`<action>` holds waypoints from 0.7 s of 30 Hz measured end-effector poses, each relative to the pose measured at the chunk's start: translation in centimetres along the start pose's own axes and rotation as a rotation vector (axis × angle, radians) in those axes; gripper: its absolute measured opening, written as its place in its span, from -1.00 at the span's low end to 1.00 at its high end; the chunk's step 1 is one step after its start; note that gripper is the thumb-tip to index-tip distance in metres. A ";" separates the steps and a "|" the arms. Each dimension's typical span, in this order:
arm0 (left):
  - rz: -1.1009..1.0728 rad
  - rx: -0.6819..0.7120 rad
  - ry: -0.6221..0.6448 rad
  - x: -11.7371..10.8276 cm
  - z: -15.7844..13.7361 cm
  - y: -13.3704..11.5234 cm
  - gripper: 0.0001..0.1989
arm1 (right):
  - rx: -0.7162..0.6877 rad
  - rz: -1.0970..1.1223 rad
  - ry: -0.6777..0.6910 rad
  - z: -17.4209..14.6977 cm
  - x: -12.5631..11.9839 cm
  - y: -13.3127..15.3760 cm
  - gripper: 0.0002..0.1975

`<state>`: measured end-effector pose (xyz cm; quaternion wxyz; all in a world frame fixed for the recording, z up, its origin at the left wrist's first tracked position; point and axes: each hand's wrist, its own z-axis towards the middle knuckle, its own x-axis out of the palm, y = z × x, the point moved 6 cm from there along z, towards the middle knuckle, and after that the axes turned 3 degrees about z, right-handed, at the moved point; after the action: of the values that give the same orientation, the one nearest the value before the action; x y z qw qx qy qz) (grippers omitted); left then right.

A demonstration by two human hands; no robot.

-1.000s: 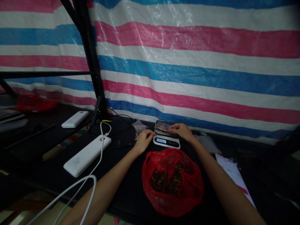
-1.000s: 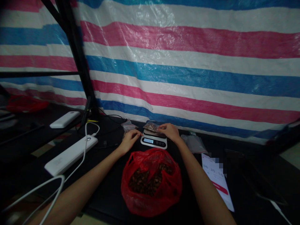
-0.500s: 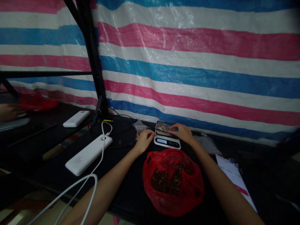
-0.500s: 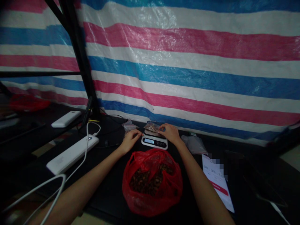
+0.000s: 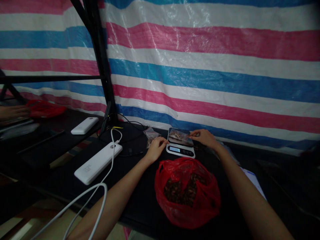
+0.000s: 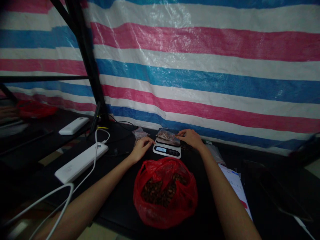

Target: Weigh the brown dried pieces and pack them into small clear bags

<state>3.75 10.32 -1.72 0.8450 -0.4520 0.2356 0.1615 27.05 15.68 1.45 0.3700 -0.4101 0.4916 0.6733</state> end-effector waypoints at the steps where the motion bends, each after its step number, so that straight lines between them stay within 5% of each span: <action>1: -0.001 0.000 0.003 0.0 0.0 0.0 -0.75 | 0.017 -0.011 0.021 0.0 -0.4 -0.7 -0.70; 10: 0.002 -0.002 0.006 0.1 0.0 0.2 -0.75 | 0.043 0.054 0.373 -0.8 0.3 -4.5 -0.82; 21: 0.023 -0.003 0.004 0.2 0.1 0.4 -0.75 | 0.144 -0.110 0.327 -0.8 -0.1 -4.5 -0.92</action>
<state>3.74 10.63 -2.07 0.8421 -0.4507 0.2420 0.1705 31.30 16.00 -0.19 0.3496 -0.5129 0.5689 0.5395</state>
